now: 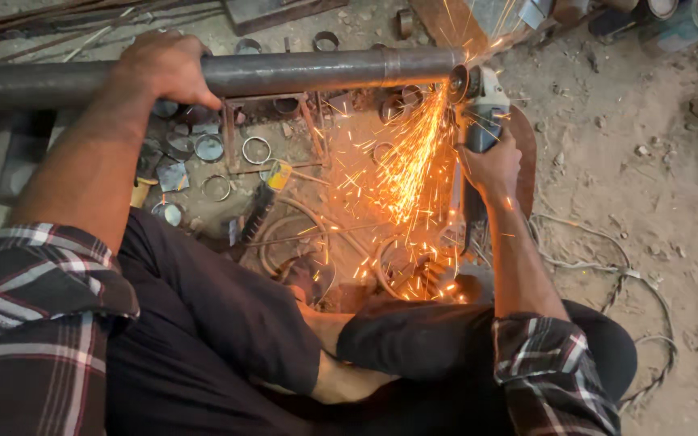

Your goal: The person uses an angle grinder to smooth the end of a metal pipe. They hold the pipe with one hand and operate the grinder with the other, creating sparks as the tool contacts the metal surface.

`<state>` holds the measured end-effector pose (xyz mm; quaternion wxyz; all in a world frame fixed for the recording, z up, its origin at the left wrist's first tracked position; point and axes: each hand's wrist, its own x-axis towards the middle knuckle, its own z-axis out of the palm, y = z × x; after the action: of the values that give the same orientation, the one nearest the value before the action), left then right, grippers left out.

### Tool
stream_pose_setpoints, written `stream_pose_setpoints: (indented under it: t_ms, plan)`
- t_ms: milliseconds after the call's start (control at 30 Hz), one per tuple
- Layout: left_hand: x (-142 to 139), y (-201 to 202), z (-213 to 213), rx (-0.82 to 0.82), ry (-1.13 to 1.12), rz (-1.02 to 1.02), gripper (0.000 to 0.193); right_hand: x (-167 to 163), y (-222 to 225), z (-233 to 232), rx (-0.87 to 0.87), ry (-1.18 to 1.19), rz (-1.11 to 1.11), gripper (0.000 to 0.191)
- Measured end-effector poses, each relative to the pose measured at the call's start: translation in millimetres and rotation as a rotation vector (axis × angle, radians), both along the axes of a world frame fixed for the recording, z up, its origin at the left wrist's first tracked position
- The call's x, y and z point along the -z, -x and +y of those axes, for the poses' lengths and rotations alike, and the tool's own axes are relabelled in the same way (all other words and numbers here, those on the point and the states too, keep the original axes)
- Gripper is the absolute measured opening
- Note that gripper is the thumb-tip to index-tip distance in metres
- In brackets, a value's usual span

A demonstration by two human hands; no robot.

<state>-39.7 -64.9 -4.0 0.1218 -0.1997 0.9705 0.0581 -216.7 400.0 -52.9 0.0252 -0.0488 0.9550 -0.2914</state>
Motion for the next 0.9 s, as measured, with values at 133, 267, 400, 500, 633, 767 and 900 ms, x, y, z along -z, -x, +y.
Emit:
stream_pose_setpoints:
  t_ms: [133, 267, 400, 500, 633, 767, 900]
  plan:
    - [3, 3, -2, 0.041, 0.025, -0.024, 0.086, 3, -4, 7, 0.008, -0.16, -0.051, 0.085]
    - [9, 9, -8, 0.019, 0.013, -0.093, 0.09, 3, -6, 13, 0.049, -0.129, -0.143, 0.081]
    - [21, 14, -10, 0.026, 0.047, -0.124, 0.091, 6, 2, 19, 0.099, -0.022, -0.105, 0.076]
    - [28, 16, -12, -0.008, 0.008, -0.126, 0.093, 10, 11, 23, 0.105, 0.059, -0.04, 0.075]
    - [28, 19, -9, 0.026, 0.03, -0.094, 0.093, 12, 21, 28, 0.078, 0.14, 0.009, 0.074]
    - [31, 10, 5, 0.058, 0.163, 0.012, 0.091, 6, 22, 29, 0.048, 0.111, -0.014, 0.071]
    - [38, -8, 22, 0.018, 0.287, 0.216, 0.077, 2, 19, 28, 0.003, 0.134, 0.018, 0.075]
